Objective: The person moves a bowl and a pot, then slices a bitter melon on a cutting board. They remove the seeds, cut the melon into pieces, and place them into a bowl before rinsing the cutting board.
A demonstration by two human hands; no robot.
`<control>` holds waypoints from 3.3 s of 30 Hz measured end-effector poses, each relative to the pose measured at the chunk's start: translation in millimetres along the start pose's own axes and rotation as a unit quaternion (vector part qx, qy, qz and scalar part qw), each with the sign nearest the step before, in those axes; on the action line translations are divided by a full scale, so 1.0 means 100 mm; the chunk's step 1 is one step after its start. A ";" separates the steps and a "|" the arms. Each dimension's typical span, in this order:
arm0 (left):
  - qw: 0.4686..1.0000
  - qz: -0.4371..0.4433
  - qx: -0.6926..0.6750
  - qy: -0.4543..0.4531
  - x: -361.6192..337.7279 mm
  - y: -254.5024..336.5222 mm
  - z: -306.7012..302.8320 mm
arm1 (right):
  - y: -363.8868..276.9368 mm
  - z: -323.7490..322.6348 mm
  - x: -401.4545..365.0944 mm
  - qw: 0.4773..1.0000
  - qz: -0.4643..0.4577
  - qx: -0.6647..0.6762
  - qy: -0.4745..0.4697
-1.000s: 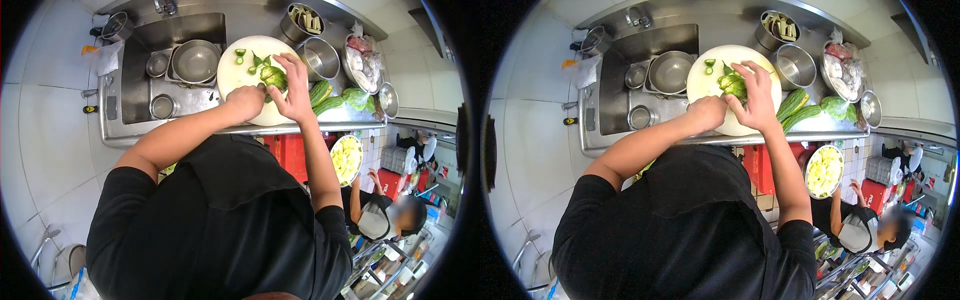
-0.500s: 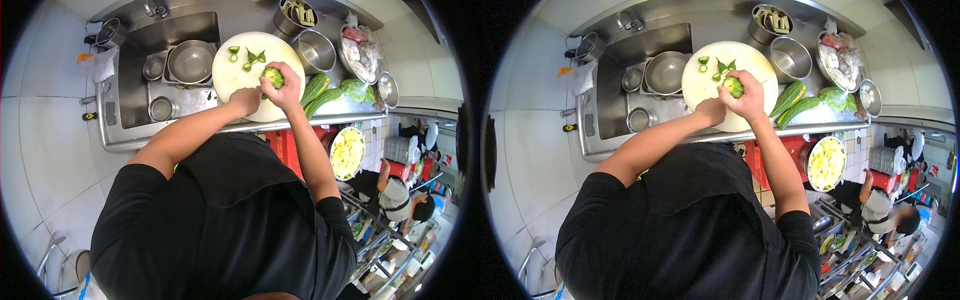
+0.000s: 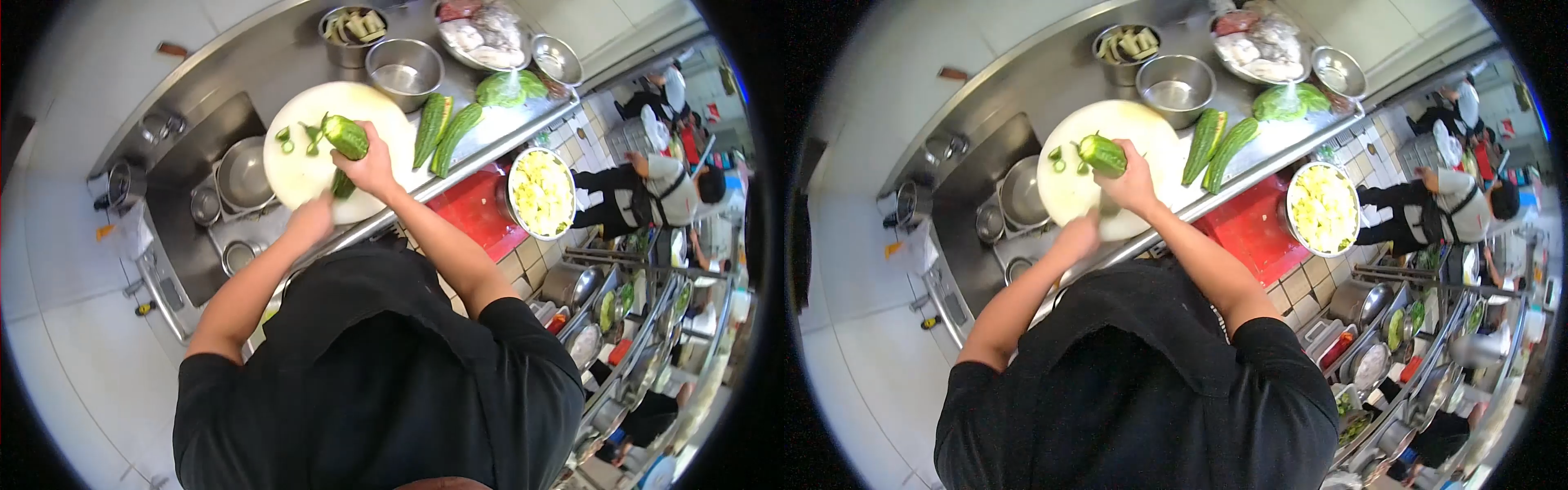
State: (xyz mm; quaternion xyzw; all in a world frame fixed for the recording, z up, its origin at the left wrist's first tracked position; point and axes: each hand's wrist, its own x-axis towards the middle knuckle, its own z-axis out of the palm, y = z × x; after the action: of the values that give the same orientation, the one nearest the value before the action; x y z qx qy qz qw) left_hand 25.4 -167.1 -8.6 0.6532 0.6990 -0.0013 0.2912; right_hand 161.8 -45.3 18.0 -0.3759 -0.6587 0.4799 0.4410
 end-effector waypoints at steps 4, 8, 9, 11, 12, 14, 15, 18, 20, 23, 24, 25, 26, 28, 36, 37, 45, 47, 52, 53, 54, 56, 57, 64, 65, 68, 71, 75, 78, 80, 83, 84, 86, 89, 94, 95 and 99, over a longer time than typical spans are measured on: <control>0.998 -0.043 0.027 -0.026 -0.56 -0.26 0.02 | 0.32 -0.09 -0.11 0.990 0.032 0.104 0.089; 0.996 -0.052 0.046 -0.048 -0.52 -0.19 -0.08 | 0.22 -0.39 0.13 0.982 0.040 0.138 0.127; 0.996 -0.052 0.049 -0.048 -0.49 -0.15 -0.10 | -0.01 -0.53 0.22 0.981 0.031 0.107 0.156; 0.996 -0.045 0.053 -0.049 -0.47 -0.19 -0.07 | -0.14 -0.94 0.48 0.984 0.018 0.063 0.166; 0.996 -0.042 0.055 -0.050 -0.46 -0.22 -0.05 | -0.20 -1.18 0.62 0.982 -0.002 0.007 0.188; 0.995 -0.042 0.068 -0.055 -0.45 -0.25 -0.05 | -0.16 -1.74 0.90 0.977 -0.028 -0.045 0.207; 0.995 -0.042 0.076 -0.057 -0.45 -0.26 -0.05 | -0.09 -2.03 1.02 0.969 -0.014 -0.098 0.227; 0.994 -0.047 0.077 -0.056 -0.43 -0.26 -0.05 | 0.25 -2.84 1.20 0.921 0.058 -0.229 0.309; 0.994 -0.045 0.085 -0.051 -0.38 -0.19 -0.08 | 0.74 -3.26 1.26 0.894 0.133 -0.228 0.361; 0.991 -0.059 0.111 -0.040 -0.28 -0.09 0.00 | 1.12 -3.35 1.24 0.889 0.194 -0.251 0.330; 0.990 -0.066 0.116 -0.035 -0.27 -0.04 0.02 | 1.32 -3.29 1.26 0.885 0.205 -0.286 0.307; 0.990 -0.073 0.121 -0.030 -0.24 0.01 0.03 | 1.43 -3.22 1.25 0.903 0.207 -0.281 0.251; 0.989 -0.079 0.125 -0.027 -0.22 0.06 0.03 | 1.67 -3.15 1.29 0.906 0.208 -0.306 0.207; 0.988 -0.093 0.124 -0.022 -0.19 0.15 0.02 | 2.30 -2.95 1.41 0.902 0.211 -0.331 0.178; 0.983 -0.145 0.111 -0.018 -0.14 0.31 0.05 | 2.38 -3.07 1.79 0.828 0.290 -0.326 0.353; 0.981 -0.154 0.114 -0.020 -0.13 0.32 0.06 | 2.35 -3.15 1.86 0.836 0.306 -0.305 0.337; 0.978 -0.186 0.096 -0.028 -0.20 0.42 0.11 | 2.55 -3.76 1.85 0.866 0.388 -0.309 0.055; 0.979 -0.185 0.083 -0.014 -0.25 0.48 0.10 | 2.59 -3.82 1.81 0.858 0.399 -0.321 0.053; 0.993 -0.114 0.017 0.037 -0.33 0.74 0.08 | 2.47 -3.74 1.72 0.793 0.428 -0.340 0.268; 0.995 -0.099 0.003 0.024 -0.26 0.78 0.07 | 2.71 -3.88 1.72 0.851 0.422 -0.244 0.195; 0.997 -0.079 -0.010 0.016 -0.17 0.76 0.05 | 2.90 -3.99 1.74 0.893 0.408 -0.143 0.125; 0.994 -0.108 -0.029 0.007 -0.01 0.55 0.11 | 2.40 -3.96 1.51 0.897 0.409 0.090 0.143; 0.992 -0.119 -0.040 0.001 0.05 0.47 0.12 | 2.30 -4.02 1.38 0.881 0.410 0.195 0.134; 0.978 -0.191 -0.066 0.046 -0.01 -0.12 -0.08 | 1.06 -3.73 -0.25 0.927 0.355 0.121 0.000; 0.980 -0.185 -0.062 0.045 -0.02 -0.17 -0.07 | 0.85 -3.62 -0.40 0.930 0.348 0.095 -0.072; 0.982 -0.178 -0.051 0.037 -0.05 -0.22 -0.11 | 0.28 -3.00 -0.51 0.922 0.259 -0.035 -0.286; 0.983 -0.167 -0.057 0.040 -0.07 -0.19 -0.24 | 0.10 -2.26 -0.44 0.873 0.213 -0.168 -0.405; 0.984 -0.152 -0.047 0.078 -0.22 -0.18 -0.49 | 0.07 -1.66 -0.43 0.840 0.191 -0.322 -0.392; 0.987 -0.130 -0.034 0.092 -0.34 -0.16 -0.60 | -0.22 -1.49 -0.41 0.807 0.216 -0.405 -0.373; 0.988 -0.109 -0.035 0.104 -0.40 -0.18 -0.60 | -0.32 -1.44 -0.38 0.795 0.219 -0.425 -0.372; 0.988 -0.082 -0.055 0.122 -0.46 -0.26 -0.53 | -0.38 -1.37 -0.42 0.795 0.208 -0.446 -0.355; 0.987 -0.079 -0.063 0.124 -0.45 -0.29 -0.51 | -0.31 -1.36 -0.46 0.790 0.201 -0.464 -0.347; 0.980 -0.061 -0.104 0.156 -0.39 -0.41 -0.36 | -0.17 -1.34 -0.54 0.790 0.187 -0.481 -0.333; 0.948 -0.055 -0.243 0.199 -0.22 -0.52 -0.15 | -0.11 -1.31 -0.65 0.815 0.164 -0.467 -0.300; 0.838 -0.110 -0.495 0.202 0.23 -0.25 -0.64 | -0.37 -1.03 -0.79 0.870 0.105 -0.425 -0.227; 0.821 -0.089 -0.527 0.200 0.32 -0.28 -0.71 | -0.37 -1.00 -0.80 0.879 0.069 -0.417 -0.222; 0.741 -0.012 -0.635 0.217 0.74 -0.42 -0.85 | -0.17 -0.90 -0.71 0.899 -0.139 -0.388 -0.148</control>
State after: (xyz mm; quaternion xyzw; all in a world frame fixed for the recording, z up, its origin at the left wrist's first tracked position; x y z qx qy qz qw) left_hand -45.5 -73.4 16.4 0.2907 0.5903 0.5813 0.4788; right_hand 268.3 -88.0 32.5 -0.3464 -0.8959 0.1709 0.2196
